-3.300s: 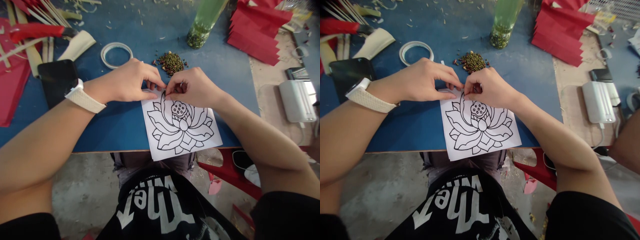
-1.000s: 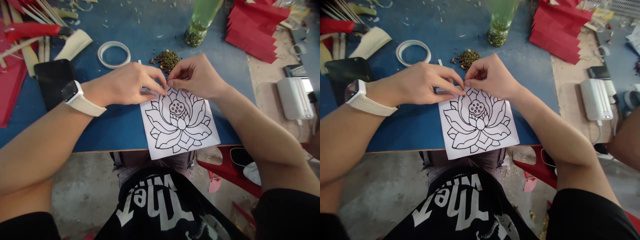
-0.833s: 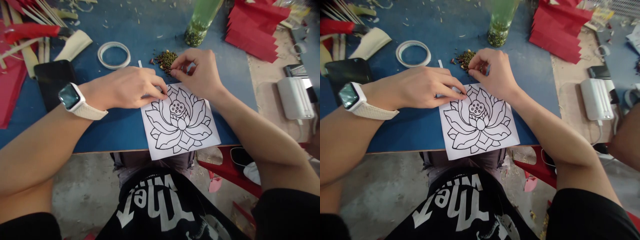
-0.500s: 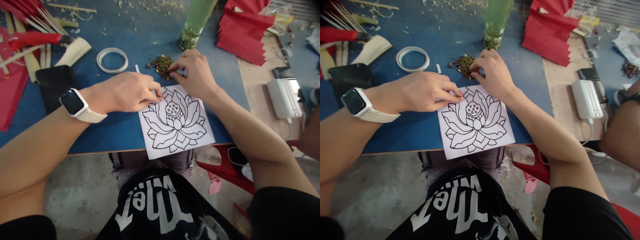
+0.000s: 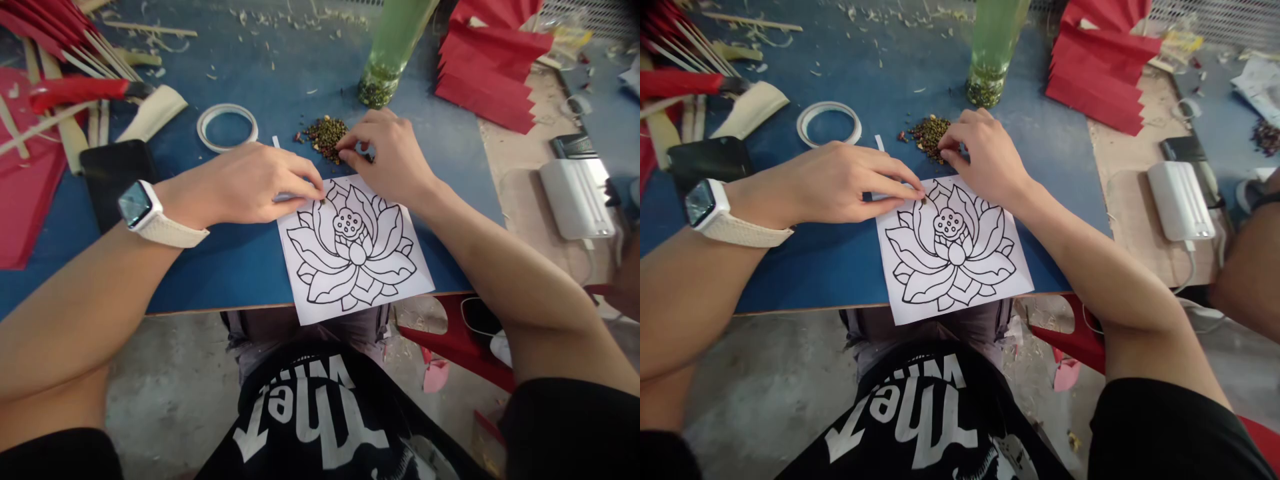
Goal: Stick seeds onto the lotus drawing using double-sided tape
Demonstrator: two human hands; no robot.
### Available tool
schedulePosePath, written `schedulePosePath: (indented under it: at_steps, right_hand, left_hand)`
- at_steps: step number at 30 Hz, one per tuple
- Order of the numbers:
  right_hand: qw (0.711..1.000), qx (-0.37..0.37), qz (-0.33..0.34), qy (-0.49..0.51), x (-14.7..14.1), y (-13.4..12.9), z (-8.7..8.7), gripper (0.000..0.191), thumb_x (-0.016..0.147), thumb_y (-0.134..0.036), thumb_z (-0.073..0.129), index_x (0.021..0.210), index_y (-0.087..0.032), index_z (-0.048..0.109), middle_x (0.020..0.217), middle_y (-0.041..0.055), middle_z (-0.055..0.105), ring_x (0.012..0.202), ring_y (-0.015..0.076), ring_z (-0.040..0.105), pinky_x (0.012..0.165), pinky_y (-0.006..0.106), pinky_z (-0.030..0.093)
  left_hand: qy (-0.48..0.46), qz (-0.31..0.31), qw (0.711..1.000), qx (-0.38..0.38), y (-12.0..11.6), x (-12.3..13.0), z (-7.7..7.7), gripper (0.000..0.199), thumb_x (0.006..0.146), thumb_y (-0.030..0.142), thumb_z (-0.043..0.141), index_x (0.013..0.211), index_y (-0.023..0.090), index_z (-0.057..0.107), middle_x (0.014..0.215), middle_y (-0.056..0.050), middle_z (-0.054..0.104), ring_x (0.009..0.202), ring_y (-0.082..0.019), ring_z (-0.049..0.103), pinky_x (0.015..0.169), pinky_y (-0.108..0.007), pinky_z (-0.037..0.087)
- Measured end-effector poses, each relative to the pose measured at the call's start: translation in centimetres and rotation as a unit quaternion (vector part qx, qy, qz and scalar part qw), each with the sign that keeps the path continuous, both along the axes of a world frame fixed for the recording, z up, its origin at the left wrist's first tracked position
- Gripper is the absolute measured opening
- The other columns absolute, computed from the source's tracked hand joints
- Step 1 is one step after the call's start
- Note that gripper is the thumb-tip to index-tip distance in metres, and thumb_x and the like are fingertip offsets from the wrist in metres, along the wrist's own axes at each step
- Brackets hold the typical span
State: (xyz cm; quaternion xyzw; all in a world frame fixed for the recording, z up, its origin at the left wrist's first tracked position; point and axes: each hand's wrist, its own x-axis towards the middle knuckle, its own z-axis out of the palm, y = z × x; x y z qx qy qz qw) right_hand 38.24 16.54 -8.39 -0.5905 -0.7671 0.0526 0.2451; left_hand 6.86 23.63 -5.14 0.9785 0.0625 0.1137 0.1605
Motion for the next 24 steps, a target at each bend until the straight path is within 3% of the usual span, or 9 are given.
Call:
schedulePosePath:
  at_steps: [3, 9, 15, 21, 24]
  right_hand:
    - [1.0, -0.005, -0.002, 0.018, -0.3, -0.2, 0.2, 0.013, 0.121, -0.045, 0.079, 0.113, -0.043, 0.09, 0.131, 0.0092, 0.095, 0.132, 0.048, 0.084, 0.122, 0.073, 0.068]
    - [0.999, -0.031, 0.013, 0.042, -0.1, -0.2, 0.4, 0.016, 0.117, -0.057, 0.08, 0.111, -0.046, 0.09, 0.137, 0.0093, 0.093, 0.142, 0.05, 0.079, 0.129, 0.077, 0.063]
    - [0.998, -0.049, 0.014, 0.049, 0.1, -0.1, 0.6, 0.021, 0.115, -0.061, 0.079, 0.104, -0.046, 0.089, 0.131, 0.0108, 0.093, 0.143, 0.0519, 0.076, 0.133, 0.08, 0.061]
    - [0.997, -0.05, 0.0, 0.067, 0.0, -0.3, 0.9, 0.031, 0.109, -0.077, 0.08, 0.098, -0.048, 0.085, 0.119, 0.0109, 0.091, 0.137, 0.0526, 0.075, 0.129, 0.082, 0.064]
    - [0.997, -0.046, -0.01, 0.06, 0.0, -0.4, 1.1, 0.031, 0.109, -0.076, 0.077, 0.097, -0.049, 0.084, 0.119, 0.011, 0.091, 0.136, 0.0526, 0.074, 0.13, 0.083, 0.063]
  left_hand:
    - [0.005, -0.004, 1.0, 0.015, -0.2, 0.2, -0.3, 0.047, 0.129, 0.042, 0.055, 0.134, 0.037, 0.101, 0.148, -0.002, 0.098, 0.133, -0.033, 0.095, 0.111, -0.046, 0.078]
    - [-0.038, 0.021, 0.998, -0.037, -0.2, 0.1, -1.1, 0.039, 0.125, 0.046, 0.064, 0.132, 0.046, 0.103, 0.143, 0.002, 0.099, 0.133, -0.033, 0.095, 0.122, -0.047, 0.076]
    - [-0.061, 0.071, 0.995, -0.021, 0.8, 0.0, -1.3, 0.044, 0.124, 0.047, 0.062, 0.137, 0.037, 0.102, 0.142, -0.006, 0.1, 0.117, -0.033, 0.096, 0.112, -0.049, 0.079]
    - [-0.072, 0.077, 0.994, -0.011, 1.6, 0.4, -1.9, 0.047, 0.126, 0.051, 0.057, 0.131, 0.039, 0.102, 0.135, -0.006, 0.101, 0.113, -0.033, 0.095, 0.108, -0.053, 0.08]
    - [-0.068, 0.078, 0.995, -0.003, 1.4, 0.4, -1.8, 0.047, 0.126, 0.046, 0.055, 0.127, 0.037, 0.101, 0.133, -0.007, 0.101, 0.111, -0.032, 0.096, 0.106, -0.053, 0.079]
